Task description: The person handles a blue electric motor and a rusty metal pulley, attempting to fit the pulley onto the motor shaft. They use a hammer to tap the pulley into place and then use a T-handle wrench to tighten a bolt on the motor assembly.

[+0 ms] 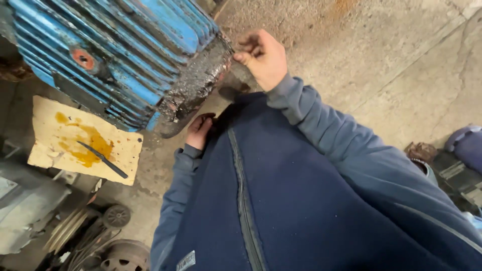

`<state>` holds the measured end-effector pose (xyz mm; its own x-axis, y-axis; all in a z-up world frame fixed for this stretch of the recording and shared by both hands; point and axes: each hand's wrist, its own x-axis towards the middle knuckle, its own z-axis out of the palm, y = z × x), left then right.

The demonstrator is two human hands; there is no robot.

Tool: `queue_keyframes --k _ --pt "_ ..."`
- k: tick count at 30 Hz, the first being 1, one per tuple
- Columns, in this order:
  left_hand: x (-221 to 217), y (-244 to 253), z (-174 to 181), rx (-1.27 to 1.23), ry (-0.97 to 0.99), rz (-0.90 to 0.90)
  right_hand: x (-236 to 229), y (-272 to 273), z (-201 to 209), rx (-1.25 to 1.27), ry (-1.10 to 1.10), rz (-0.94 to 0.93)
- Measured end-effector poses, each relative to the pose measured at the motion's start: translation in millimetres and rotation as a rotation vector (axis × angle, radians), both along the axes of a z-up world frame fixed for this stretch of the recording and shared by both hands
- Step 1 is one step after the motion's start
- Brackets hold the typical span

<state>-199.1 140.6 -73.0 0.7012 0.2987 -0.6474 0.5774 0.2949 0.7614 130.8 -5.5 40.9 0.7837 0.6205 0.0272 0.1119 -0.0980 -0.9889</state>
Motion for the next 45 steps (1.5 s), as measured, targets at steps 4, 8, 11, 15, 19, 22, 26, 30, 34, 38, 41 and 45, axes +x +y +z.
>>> queue_keyframes --k 4,8,11,15,19,22,26,30,34,38,41,45 --pt "-11 -7 4 -0.084 0.056 0.107 -15 2 -7 -0.147 0.079 -0.082" --pt "-15 -10 -9 -0.013 0.047 0.046 -21 9 -16 -0.099 0.146 -0.141" --pt "-17 -15 -10 -0.036 0.049 0.056 -27 8 -24 -0.050 0.426 -0.183" --pt "-7 -12 -5 -0.079 0.019 0.041 -15 1 -7 -0.306 -0.037 -0.109" --pt "-14 -10 -9 -0.108 -0.030 0.072 -5 1 22 -0.194 -0.423 -0.020" --pt "-15 -9 -9 -0.109 0.002 0.098 -5 1 14 -0.283 -0.541 -0.002" --pt "-30 -15 -19 -0.129 -0.005 0.108 -15 5 -9 -0.189 -0.458 -0.003" --pt "-22 -19 -19 -0.085 0.003 0.072 -20 1 -44 -0.002 0.148 0.032" --pt "-15 -22 -21 -0.091 -0.031 0.059 -15 -5 -32 -0.093 0.114 0.044" --pt "-18 -18 -19 -0.208 -0.075 0.147 -5 0 5 -0.208 -0.261 0.097" --pt "-17 -24 -6 -0.286 -0.082 0.231 -2 2 13 -0.286 -0.658 0.147" --pt "-39 -34 -24 -0.402 -0.166 0.370 -7 5 -16 -0.134 -0.238 0.154"
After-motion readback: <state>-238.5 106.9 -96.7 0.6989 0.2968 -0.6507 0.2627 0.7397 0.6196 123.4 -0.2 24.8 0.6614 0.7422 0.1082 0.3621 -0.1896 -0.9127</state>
